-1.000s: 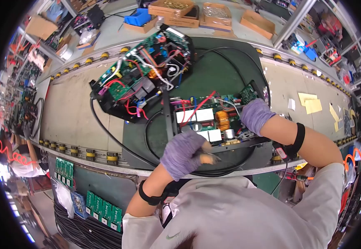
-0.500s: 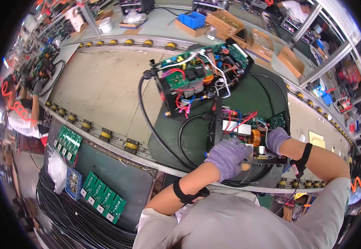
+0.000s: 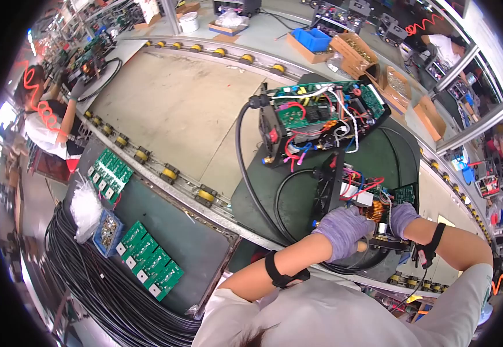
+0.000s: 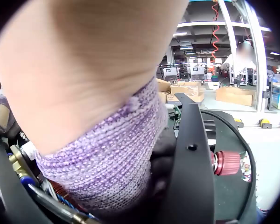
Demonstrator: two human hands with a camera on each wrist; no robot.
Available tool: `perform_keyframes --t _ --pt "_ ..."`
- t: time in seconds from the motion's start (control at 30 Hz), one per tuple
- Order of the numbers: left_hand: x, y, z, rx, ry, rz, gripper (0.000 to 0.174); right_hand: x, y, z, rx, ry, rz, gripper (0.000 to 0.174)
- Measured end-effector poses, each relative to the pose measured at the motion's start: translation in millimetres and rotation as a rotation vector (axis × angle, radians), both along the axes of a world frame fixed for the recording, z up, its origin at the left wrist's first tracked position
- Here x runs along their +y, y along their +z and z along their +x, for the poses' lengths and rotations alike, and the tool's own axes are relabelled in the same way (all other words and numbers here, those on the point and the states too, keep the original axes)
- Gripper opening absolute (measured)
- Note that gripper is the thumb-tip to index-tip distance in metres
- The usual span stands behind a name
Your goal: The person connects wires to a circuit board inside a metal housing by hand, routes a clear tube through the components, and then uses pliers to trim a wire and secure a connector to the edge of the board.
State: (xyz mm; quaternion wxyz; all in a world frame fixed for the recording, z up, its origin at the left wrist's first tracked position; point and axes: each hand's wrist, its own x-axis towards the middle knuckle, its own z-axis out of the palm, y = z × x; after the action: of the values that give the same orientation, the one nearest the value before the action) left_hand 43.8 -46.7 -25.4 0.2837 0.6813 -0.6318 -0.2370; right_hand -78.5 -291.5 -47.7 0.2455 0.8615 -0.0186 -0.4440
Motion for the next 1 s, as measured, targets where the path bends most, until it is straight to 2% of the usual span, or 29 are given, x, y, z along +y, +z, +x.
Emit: perform_keyframes --t 0.07,0.2,0.23,0.27,0.37,0.4,0.43,0.5,0.57,0.6,0.63,0.7,0.73,0.83,0.87,0.97,1.0 --pt "-1 -3 0 0.024 0.005 0.008 0.032 8 6 1 -0.068 -0.028 0.001 0.024" --pt "2 -2 1 0.016 0.013 -0.069 0.030 10 20 -1 -0.262 -0.261 0.017 0.017" --pt "1 -6 -1 0.013 0.017 -0.100 0.029 10 32 1 -0.254 -0.255 0.075 0.017" --pt "1 -8 -2 0.009 0.023 -0.114 0.029 9 35 -2 -0.359 -0.268 0.171 0.018" --pt "0 -10 -4 -0.016 0.071 -0.170 0.027 6 40 -6 -0.665 -0.562 0.293 0.021" --pt "-1 -12 -6 -0.012 0.110 -0.176 0.027 -7 36 -12 -0.794 -0.578 0.486 0.022" --pt "-2 -14 -7 -0.029 0.136 -0.182 0.028 -18 35 -9 -0.753 -0.776 0.566 0.023" --pt "-2 -13 -6 -0.045 0.139 -0.224 0.029 -24 46 -13 -0.743 -0.856 0.723 0.028" --pt "-1 -11 -6 0.022 0.162 -0.266 0.029 -27 48 -20 -0.618 -0.819 0.842 0.032" --pt "-1 -10 -7 0.054 0.177 -0.287 0.029 -15 61 -14 -0.585 -0.758 0.729 0.033" --pt "-2 -10 -7 0.080 0.191 -0.267 0.029 -14 58 -16 -0.564 -0.824 0.789 0.032" --pt "-3 -10 -9 0.130 0.225 -0.220 0.029 -27 41 -22 -0.500 -0.717 0.867 0.028" --pt "-3 -7 -10 0.194 0.233 -0.216 0.028 -31 34 -25 -0.608 -0.569 1.067 0.025" --pt "-6 -12 2 0.133 -0.037 -0.394 0.030 -37 36 -26 -0.574 -0.616 1.035 0.023" --pt "-4 -6 3 0.228 -0.053 -0.332 0.027 -37 41 -26 -0.589 -0.575 1.030 0.024" --pt "-4 -4 12 0.296 -0.162 -0.283 0.028 -36 45 -28 -0.669 -0.399 0.908 0.022" --pt "-2 -8 16 0.396 -0.234 -0.312 0.030 -32 49 -24 -0.613 -0.401 0.761 0.022"
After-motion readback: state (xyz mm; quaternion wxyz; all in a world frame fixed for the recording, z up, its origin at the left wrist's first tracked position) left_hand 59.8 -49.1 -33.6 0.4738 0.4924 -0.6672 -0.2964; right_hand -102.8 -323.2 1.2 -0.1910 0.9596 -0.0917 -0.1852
